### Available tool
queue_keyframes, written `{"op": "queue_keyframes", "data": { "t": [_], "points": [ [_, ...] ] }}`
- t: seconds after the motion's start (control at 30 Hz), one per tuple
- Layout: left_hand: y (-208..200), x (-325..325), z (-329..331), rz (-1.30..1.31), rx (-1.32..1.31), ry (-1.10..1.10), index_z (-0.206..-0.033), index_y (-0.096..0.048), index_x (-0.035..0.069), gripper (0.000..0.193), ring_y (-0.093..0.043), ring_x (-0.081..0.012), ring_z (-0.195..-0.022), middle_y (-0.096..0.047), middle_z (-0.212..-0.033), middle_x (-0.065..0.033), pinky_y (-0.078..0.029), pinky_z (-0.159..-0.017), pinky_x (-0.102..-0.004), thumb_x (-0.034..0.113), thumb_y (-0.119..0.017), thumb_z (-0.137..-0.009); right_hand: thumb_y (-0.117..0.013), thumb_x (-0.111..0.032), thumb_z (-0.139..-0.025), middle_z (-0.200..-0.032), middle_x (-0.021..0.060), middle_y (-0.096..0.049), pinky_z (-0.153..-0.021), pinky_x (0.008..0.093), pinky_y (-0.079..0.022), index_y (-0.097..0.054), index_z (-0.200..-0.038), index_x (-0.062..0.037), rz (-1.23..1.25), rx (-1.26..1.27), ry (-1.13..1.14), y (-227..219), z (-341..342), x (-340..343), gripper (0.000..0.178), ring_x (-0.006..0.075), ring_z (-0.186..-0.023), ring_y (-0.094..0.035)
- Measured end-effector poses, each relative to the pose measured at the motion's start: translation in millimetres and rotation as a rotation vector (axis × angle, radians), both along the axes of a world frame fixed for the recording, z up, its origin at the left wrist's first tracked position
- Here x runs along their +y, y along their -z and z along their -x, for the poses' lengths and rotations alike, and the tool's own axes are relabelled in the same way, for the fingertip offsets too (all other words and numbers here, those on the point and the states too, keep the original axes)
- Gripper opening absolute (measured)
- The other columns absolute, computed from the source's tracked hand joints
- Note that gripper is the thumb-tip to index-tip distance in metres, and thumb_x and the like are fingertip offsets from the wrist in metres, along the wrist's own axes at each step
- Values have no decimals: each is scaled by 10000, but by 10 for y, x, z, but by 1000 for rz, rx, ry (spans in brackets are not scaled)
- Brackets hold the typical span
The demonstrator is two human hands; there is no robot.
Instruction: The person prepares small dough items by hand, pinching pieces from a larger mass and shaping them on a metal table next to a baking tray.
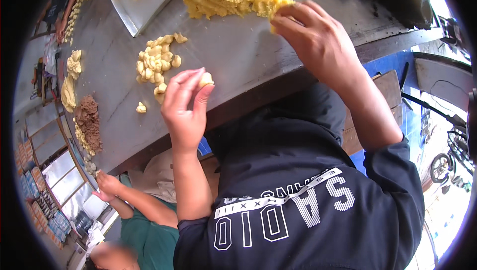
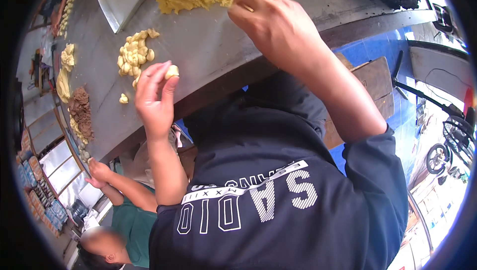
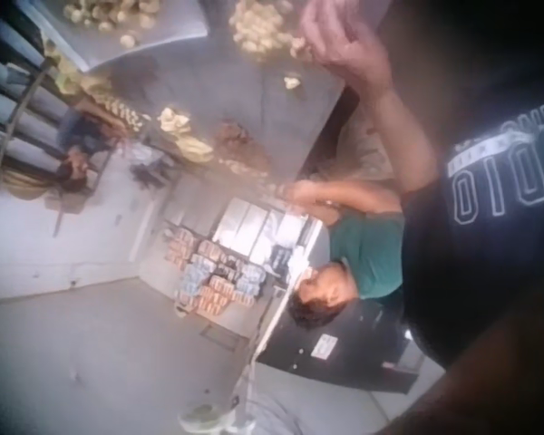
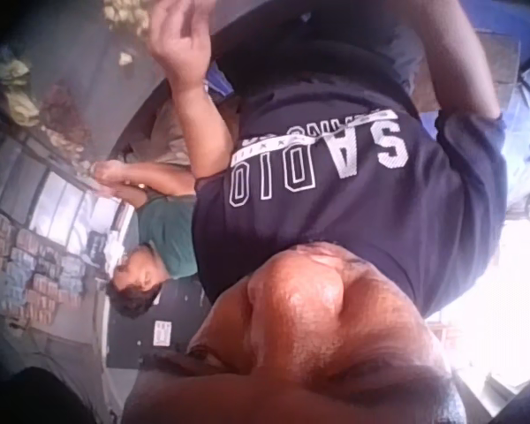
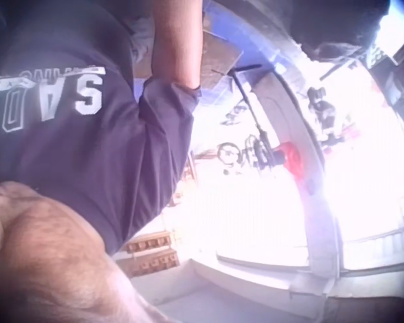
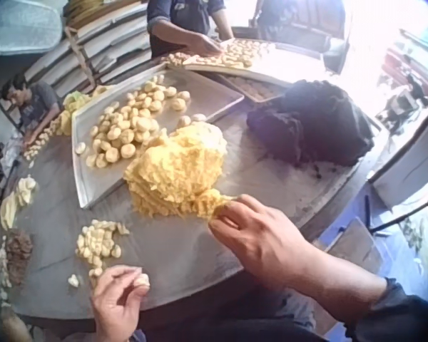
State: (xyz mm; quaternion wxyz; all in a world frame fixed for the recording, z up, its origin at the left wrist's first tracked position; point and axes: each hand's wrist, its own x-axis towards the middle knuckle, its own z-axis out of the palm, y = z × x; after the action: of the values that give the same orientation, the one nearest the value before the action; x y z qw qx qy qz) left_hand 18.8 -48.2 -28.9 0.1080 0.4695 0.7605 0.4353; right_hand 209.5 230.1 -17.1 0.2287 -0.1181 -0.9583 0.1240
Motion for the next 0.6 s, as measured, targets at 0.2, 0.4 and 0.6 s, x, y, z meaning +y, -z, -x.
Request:
{"op": "queue_keyframes", "data": {
  "t": [0.2, 0.4, 0.6],
  "points": [
    [-25, 92, -80, 133, 264, -32, -1335, -833, 71, 341, -720, -308, -1212, -784, -1306, -121, -583, -1030, -408, 175, -866, -1012, -849, -206, -947, -1129, 65, -698, -951, 414, -609, -725, -1040, -99, -79, -40, 38, 51, 180, -120, 188, 287, -1032, -683],
    [-222, 64, -93, 304, 639, 96, -1317, -869, 187, 327, -636, -378, -1411, -763, -1511, -67, -424, -1222, -543, 351, -822, -1037, -906, -197, -899, -1181, 93, -727, -981, 450, -611, -791, -1143, -103, 240, 155, 40, 16, 27, -15, 285, 332, -1107, -715],
    [-577, 754, 268, 221, 827, 163, -970, -847, 156, 256, -703, -288, -1229, -817, -1319, -8, -404, -1152, -471, 393, -803, -1056, -781, -108, -916, -1174, 91, -719, -939, 439, -637, -773, -1014, -100, 18, 41, 89, 91, -31, -193, 98, 304, -1101, -715]
  ]
}}
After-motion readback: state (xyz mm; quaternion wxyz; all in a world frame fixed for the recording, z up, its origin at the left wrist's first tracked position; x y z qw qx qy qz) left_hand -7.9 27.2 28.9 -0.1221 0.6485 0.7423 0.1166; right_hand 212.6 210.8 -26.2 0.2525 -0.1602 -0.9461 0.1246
